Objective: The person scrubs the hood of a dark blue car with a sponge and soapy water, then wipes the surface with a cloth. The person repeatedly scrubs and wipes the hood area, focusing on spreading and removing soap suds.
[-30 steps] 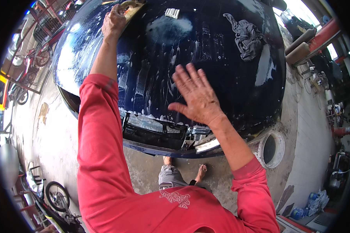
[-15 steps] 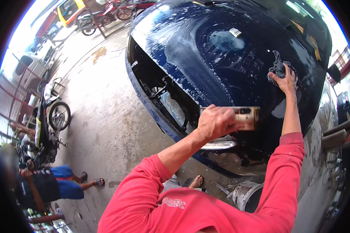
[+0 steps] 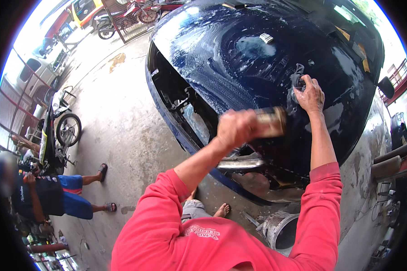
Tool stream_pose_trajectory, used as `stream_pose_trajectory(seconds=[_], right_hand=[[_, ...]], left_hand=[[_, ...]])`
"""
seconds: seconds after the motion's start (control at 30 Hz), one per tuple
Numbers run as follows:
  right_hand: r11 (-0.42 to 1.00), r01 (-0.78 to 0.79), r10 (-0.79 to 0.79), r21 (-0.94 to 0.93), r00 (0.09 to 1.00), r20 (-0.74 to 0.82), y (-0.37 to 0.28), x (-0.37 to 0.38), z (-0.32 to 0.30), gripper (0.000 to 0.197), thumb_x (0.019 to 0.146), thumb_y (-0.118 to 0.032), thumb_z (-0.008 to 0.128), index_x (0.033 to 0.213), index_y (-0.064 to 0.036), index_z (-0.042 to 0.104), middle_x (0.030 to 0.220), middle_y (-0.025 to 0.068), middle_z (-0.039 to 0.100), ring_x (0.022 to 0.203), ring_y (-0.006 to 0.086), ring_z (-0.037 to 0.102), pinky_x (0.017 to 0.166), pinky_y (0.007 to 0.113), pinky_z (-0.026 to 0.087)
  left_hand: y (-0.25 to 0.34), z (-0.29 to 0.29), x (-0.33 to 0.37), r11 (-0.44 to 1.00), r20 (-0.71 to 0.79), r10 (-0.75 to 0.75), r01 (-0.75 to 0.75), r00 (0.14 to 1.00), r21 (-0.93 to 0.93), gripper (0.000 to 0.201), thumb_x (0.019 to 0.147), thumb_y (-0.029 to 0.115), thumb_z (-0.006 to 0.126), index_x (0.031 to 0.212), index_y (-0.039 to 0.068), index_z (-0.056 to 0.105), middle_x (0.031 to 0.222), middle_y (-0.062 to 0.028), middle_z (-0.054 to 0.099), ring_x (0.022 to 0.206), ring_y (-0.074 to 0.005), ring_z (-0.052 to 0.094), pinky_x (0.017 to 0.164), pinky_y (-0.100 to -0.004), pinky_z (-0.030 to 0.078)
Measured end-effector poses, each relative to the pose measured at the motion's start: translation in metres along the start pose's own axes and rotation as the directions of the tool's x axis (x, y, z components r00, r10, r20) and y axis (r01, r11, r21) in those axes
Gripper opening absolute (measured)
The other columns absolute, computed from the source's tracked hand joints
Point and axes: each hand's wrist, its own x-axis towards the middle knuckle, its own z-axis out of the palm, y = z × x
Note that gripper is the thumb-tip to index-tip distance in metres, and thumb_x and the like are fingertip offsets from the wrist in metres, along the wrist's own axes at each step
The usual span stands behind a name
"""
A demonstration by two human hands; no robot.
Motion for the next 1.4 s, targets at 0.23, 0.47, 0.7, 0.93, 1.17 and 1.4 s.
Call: stream_pose_trajectory(seconds=[0.23, 0.47, 0.7, 0.93, 1.17, 1.4], right_hand=[[0.977, -0.164, 0.142, -0.139, 0.978, -0.156, 0.049, -0.038, 0.006, 0.094, 0.087, -0.078, 0.074, 0.161, -0.027, 0.048, 0.164, 0.0252, 0.045, 0.153, 0.0525, 0.041, 0.118, 0.065, 0.043], [0.977, -0.202, 0.2, -0.063, 0.979, -0.042, 0.049, 0.013, 0.033, 0.131, 0.066, -0.093, 0.077, 0.175, -0.0459, 0.022, 0.181, 0.0302, 0.013, 0.157, 0.0694, 0.016, 0.125, 0.073, 0.03], [0.992, -0.015, 0.017, -0.128, 1.0, 0.017, -0.128, 0.122, 0.084, 0.041, 0.091, -0.05, 0.081, 0.115, -0.0164, 0.08, 0.128, 0.0063, 0.072, 0.126, 0.0327, 0.064, 0.104, 0.05, 0.055], [0.983, -0.152, 0.141, -0.104, 0.985, -0.104, -0.049, 0.038, 0.025, 0.049, 0.097, -0.05, 0.078, 0.135, -0.0186, 0.077, 0.148, 0.0128, 0.063, 0.136, 0.0405, 0.058, 0.117, 0.054, 0.046], [0.982, -0.139, 0.137, -0.126, 0.99, -0.024, 0.016, 0.017, 0.05, 0.067, 0.098, -0.064, 0.073, 0.151, -0.0243, 0.067, 0.174, 0.0167, 0.039, 0.159, 0.0489, 0.034, 0.133, 0.056, 0.029], [0.972, -0.226, 0.22, -0.064, 0.971, -0.092, 0.019, -0.024, 0.017, 0.071, 0.095, -0.065, 0.075, 0.15, -0.0217, 0.068, 0.174, 0.0136, 0.041, 0.158, 0.0426, 0.039, 0.132, 0.054, 0.032]], left_hand=[[-0.19, -0.026, 0.1, 0.944, -0.019, -0.205, 0.202, 0.979, 0.261, 0.055, 0.094, 0.064, 0.079, 0.084, 0.011, 0.069, 0.078, -0.0148, 0.076, 0.073, -0.0387, 0.077, 0.063, -0.0501, 0.058], [-0.22, -0.04, 0.137, 0.967, 0.328, -0.239, 0.254, 0.914, -0.003, 0.063, 0.097, 0.069, 0.073, 0.104, 0.007, 0.076, 0.089, -0.0211, 0.075, 0.086, -0.0394, 0.075, 0.078, -0.0502, 0.056], [-0.222, -0.03, 0.118, 0.9, 0.171, -0.083, 0.148, 0.982, -0.411, 0.05, 0.104, 0.033, 0.076, 0.152, 0.021, 0.066, 0.121, -0.0198, 0.079, 0.11, -0.0373, 0.078, 0.09, -0.0468, 0.061], [-0.263, -0.087, 0.055, 0.946, 0.062, 0.018, 0.003, 0.998, -0.325, 0.048, 0.097, 0.015, 0.082, 0.143, 0.012, 0.07, 0.105, -0.0183, 0.082, 0.094, -0.0364, 0.081, 0.076, -0.0431, 0.064], [-0.322, 0.032, 0.263, 0.973, 0.145, -0.119, 0.144, 0.982, -0.178, 0.044, 0.11, 0.043, 0.062, 0.145, 0.019, 0.069, 0.114, -0.0215, 0.079, 0.104, -0.0416, 0.078, 0.088, -0.049, 0.061], [-0.307, -0.089, 0.048, 0.944, 0.16, -0.07, 0.117, 0.985, -0.31, 0.046, 0.103, 0.014, 0.077, 0.148, 0.009, 0.068, 0.121, -0.0172, 0.081, 0.109, -0.0224, 0.081, 0.094, -0.0351, 0.062]])
